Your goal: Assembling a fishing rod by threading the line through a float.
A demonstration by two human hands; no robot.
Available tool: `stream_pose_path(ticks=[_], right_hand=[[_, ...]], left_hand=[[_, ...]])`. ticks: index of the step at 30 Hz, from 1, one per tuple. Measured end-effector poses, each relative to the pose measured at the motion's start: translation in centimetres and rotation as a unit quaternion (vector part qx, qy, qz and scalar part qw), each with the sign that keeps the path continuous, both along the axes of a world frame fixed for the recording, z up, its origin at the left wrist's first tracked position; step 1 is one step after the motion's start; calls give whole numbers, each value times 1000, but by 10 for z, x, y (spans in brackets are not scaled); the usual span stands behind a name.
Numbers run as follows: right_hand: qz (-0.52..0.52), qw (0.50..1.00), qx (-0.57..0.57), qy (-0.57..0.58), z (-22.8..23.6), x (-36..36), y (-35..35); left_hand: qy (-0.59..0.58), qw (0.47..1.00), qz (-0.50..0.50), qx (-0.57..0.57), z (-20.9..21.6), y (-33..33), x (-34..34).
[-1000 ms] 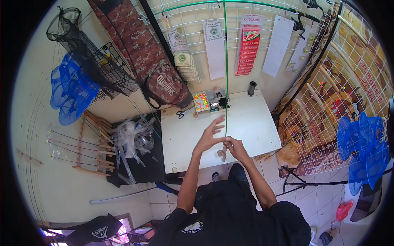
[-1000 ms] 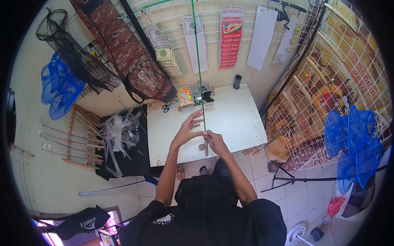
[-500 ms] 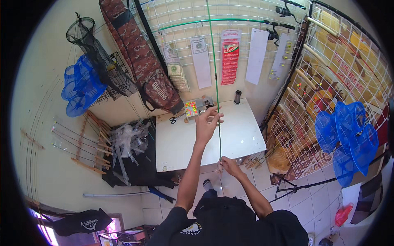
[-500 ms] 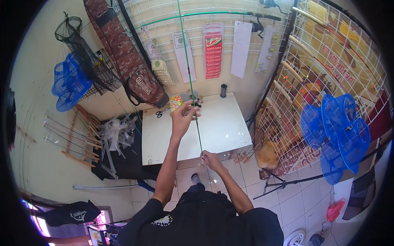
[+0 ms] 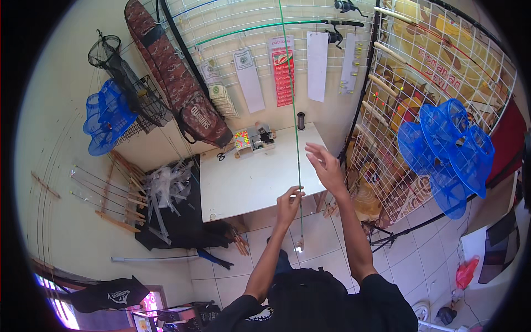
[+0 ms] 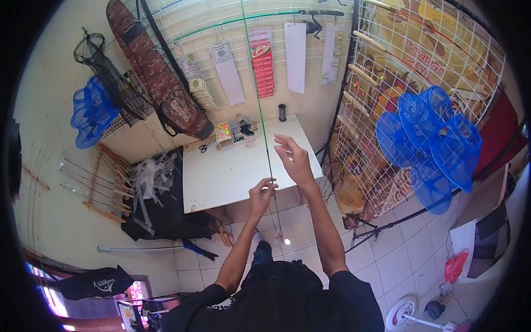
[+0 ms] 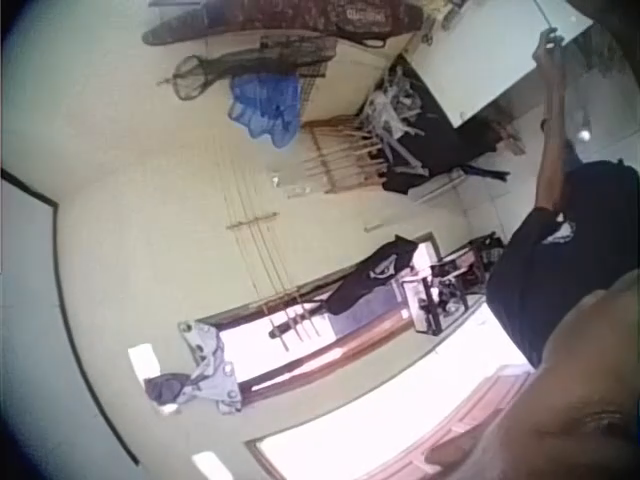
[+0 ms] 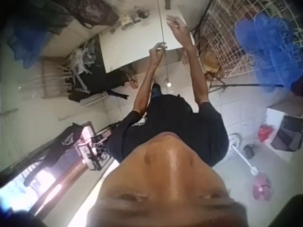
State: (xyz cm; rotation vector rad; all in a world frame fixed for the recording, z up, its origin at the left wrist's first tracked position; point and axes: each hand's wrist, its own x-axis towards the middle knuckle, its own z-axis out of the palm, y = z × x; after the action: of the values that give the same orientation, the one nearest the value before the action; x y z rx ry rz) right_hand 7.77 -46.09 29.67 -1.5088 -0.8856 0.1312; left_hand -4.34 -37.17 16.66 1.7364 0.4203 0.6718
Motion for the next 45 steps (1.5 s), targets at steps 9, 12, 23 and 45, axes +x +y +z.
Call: stream_pose_path(ticks=[9, 12, 23, 45], right_hand=[[-69, 997, -1, 25, -16, -5, -17], [-51, 996, -16, 75, -31, -12, -30], [-74, 996, -35, 45, -147, -45, -73], [-240, 967, -91, 2, -180, 36, -97]], left_hand=[[52, 997, -40, 29, -72, -55, -21], [98, 991, -93, 21, -87, -58, -22], [-85, 990, -112, 2, 91, -32, 18], [-78, 955, -278, -61, 82, -59, 159]])
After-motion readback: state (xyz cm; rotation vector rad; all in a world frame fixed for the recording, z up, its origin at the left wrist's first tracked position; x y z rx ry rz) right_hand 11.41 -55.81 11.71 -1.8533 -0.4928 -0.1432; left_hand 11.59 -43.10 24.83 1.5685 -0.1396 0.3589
